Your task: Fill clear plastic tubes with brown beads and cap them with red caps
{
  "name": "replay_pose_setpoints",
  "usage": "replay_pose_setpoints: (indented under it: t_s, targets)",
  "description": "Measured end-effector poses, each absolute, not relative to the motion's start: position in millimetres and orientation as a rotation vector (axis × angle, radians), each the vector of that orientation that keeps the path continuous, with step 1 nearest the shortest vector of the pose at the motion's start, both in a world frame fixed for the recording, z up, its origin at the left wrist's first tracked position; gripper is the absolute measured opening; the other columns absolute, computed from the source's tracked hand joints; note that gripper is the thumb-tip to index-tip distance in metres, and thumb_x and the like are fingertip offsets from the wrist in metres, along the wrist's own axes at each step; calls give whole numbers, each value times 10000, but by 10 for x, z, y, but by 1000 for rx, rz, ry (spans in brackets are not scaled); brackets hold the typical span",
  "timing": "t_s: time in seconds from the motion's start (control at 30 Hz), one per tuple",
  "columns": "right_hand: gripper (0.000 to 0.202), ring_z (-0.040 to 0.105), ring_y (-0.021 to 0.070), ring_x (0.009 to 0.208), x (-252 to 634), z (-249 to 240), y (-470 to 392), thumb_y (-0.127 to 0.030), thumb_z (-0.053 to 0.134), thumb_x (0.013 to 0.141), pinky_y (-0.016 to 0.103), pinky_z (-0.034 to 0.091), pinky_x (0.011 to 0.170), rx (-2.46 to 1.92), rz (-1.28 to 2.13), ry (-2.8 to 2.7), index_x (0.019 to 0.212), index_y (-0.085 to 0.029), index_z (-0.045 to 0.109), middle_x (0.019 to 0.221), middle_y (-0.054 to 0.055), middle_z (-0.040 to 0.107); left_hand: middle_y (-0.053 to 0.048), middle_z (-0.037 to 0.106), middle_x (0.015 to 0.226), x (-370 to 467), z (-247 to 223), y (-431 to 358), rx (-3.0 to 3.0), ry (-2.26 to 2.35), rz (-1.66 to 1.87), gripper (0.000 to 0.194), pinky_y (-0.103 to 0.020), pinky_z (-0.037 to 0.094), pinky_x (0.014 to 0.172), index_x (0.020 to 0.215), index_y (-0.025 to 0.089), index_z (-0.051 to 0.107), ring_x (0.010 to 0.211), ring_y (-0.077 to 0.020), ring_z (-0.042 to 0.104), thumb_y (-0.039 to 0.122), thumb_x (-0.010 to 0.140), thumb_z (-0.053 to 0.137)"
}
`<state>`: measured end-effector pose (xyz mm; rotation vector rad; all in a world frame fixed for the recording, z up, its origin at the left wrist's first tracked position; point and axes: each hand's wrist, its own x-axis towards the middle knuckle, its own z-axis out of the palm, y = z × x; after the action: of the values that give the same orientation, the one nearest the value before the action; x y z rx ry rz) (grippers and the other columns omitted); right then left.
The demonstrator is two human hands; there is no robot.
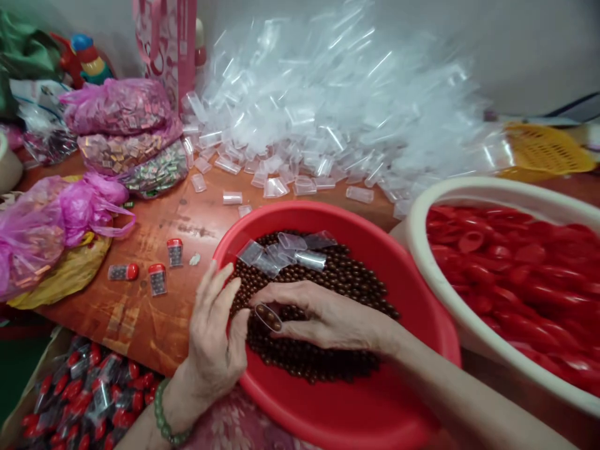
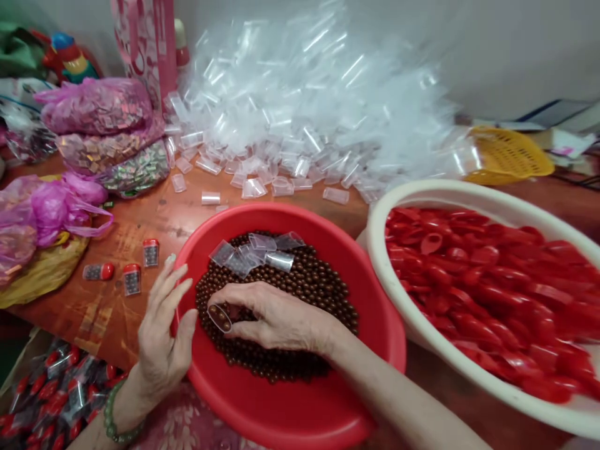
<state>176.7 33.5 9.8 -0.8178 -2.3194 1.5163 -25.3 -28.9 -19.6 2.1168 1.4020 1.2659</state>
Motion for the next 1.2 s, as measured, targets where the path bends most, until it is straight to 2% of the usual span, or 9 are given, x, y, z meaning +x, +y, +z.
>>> replay_pose_setpoints:
  t_s: [0.1, 0.2, 0.3, 0.43, 0.53, 0.63, 0.8, 0.97, 1.2]
  targets:
    - [263, 602, 165, 985, 1814, 200, 310, -167, 556, 862, 287, 446, 908, -819, 1448, -2297, 1122, -163, 600, 1081, 64, 668, -165, 464, 1440, -210, -51, -273, 1901, 1153, 1037, 582, -472, 382, 1119, 1395, 163, 410, 1355, -284, 421, 214, 850, 606]
    - [207, 604, 163, 944, 1843, 276, 276, -176, 563, 859, 285, 457, 888, -787, 1455, -2271, 1057, -163, 623, 1028, 51, 672, -146, 468, 1446, -130, 23, -225, 1638, 1005, 938, 572, -425, 434, 1084, 1382, 188, 455, 1322, -273, 471, 299, 850, 630]
    - [147, 591, 143, 841, 1875, 309, 230, -220, 574, 880, 250, 471, 801, -802, 1456, -2244, 994, -152, 638, 931, 29, 665, -138, 540, 1385, -39, 32, -186, 1354, 922, 943, 519, -392, 478, 1035, 1316, 180, 542, 1254, -264, 542, 357, 840, 648]
    - [176, 579, 115, 745, 1906, 297, 159, -298, 573, 911, 208, 457, 705, -783, 1425, -2197, 936, -148, 661, 840, 7, 665, -125, 665, 1228, 23, 13, -187, 1133, 888, 892, 565, -388, 471, 1024, 1241, 147, 615, 1127, -261, 630, 421, 760, 728]
    - [222, 575, 99, 675, 1908, 277, 104, -322, 541, 935, 189, 445, 642, -772, 1366, -2175, 891, -147, 670, 768, 0, 661, -111, 714, 1123, 25, 12, -200, 1100, 910, 905, 531, -335, 496, 963, 1168, 126, 666, 1043, -237, 660, 414, 731, 756]
    - [214, 603, 106, 682, 1909, 276, 50, -296, 508, 950, 197, 455, 642, -837, 1235, -2190, 899, -161, 667, 775, 9, 679, -86, 744, 1008, 19, 38, -193, 1142, 900, 933, 398, -277, 512, 881, 1088, 128, 705, 941, -195, 673, 356, 764, 734]
    - [108, 603, 134, 752, 1947, 369, 10, -232, 613, 876, 229, 474, 679, -1030, 956, -2200, 976, -196, 601, 866, 28, 658, -60, 727, 989, 1, 63, -164, 1160, 943, 880, 249, -247, 486, 841, 1040, 143, 703, 908, -166, 649, 237, 813, 661]
    - [229, 578, 143, 873, 1925, 449, 79, -167, 616, 870, 243, 472, 768, -868, 1002, -2319, 1085, -222, 558, 970, 32, 600, -39, 676, 906, -14, 9, -175, 1189, 916, 763, 244, -241, 449, 759, 1044, 131, 664, 825, -147, 594, 246, 836, 609]
    - [190, 550, 139, 840, 1862, 405, 161, -135, 600, 875, 249, 448, 745, -861, 1065, -2393, 1044, -215, 565, 926, 22, 557, -26, 590, 916, -39, -23, -131, 1209, 862, 674, 221, -262, 412, 783, 1037, 129, 606, 854, -147, 526, 223, 845, 548]
